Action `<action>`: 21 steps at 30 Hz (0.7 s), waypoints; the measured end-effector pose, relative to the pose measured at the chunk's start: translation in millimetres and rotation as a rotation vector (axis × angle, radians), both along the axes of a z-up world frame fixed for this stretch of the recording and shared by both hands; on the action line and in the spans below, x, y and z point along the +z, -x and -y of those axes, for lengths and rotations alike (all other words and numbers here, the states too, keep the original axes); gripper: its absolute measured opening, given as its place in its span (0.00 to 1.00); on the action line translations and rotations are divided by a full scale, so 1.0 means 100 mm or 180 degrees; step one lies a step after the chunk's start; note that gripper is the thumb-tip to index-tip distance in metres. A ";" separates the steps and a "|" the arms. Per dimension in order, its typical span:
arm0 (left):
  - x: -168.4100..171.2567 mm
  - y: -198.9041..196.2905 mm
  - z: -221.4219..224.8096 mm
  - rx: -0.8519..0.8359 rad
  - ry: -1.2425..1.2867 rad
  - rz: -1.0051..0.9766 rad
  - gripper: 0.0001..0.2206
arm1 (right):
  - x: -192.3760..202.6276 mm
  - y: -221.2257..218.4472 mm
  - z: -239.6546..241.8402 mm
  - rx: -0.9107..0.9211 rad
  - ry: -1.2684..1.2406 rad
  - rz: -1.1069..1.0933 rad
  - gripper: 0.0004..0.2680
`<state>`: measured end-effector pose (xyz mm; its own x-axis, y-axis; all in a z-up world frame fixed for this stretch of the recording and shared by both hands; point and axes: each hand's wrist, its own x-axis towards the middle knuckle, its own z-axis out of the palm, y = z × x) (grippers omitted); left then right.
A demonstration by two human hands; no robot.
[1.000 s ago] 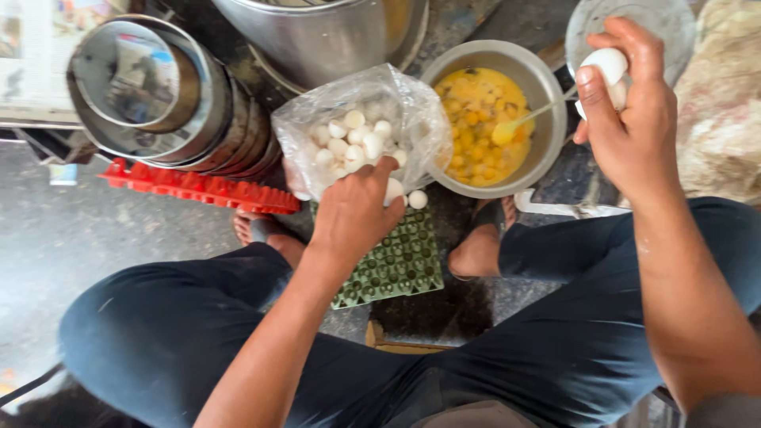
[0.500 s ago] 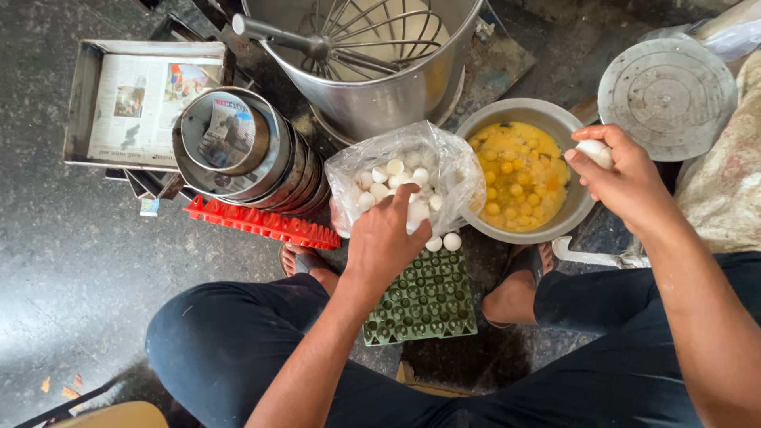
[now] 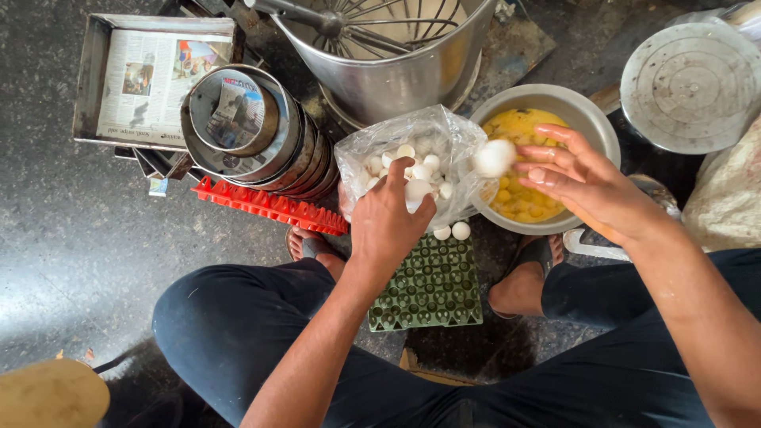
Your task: The person cracks eggs into a bowl by hand, placing the eggshells into a plastic bag and discarding unusable eggs into a tray.
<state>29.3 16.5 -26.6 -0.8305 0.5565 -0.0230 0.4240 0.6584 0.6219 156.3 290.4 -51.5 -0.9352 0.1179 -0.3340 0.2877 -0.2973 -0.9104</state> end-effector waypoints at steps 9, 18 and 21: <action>0.11 -0.10 -0.15 -0.0226 -0.0513 0.0228 0.28 | -0.03 -0.02 0.16 -0.0122 -0.0654 0.0536 0.15; 0.22 -0.34 -0.37 -0.1074 -0.1029 0.1145 0.31 | -0.24 -0.08 0.58 -0.0235 0.1402 0.1038 0.14; 0.34 -0.33 -0.39 -0.0989 -0.0992 0.1232 0.25 | -0.28 -0.07 0.51 -0.0230 0.1342 0.0828 0.09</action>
<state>62.5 55.2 7.6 -0.5910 0.8018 -0.0884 0.2712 0.3007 0.9143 163.5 239.3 -79.5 -0.8089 -0.0162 -0.5877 0.4544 -0.6514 -0.6076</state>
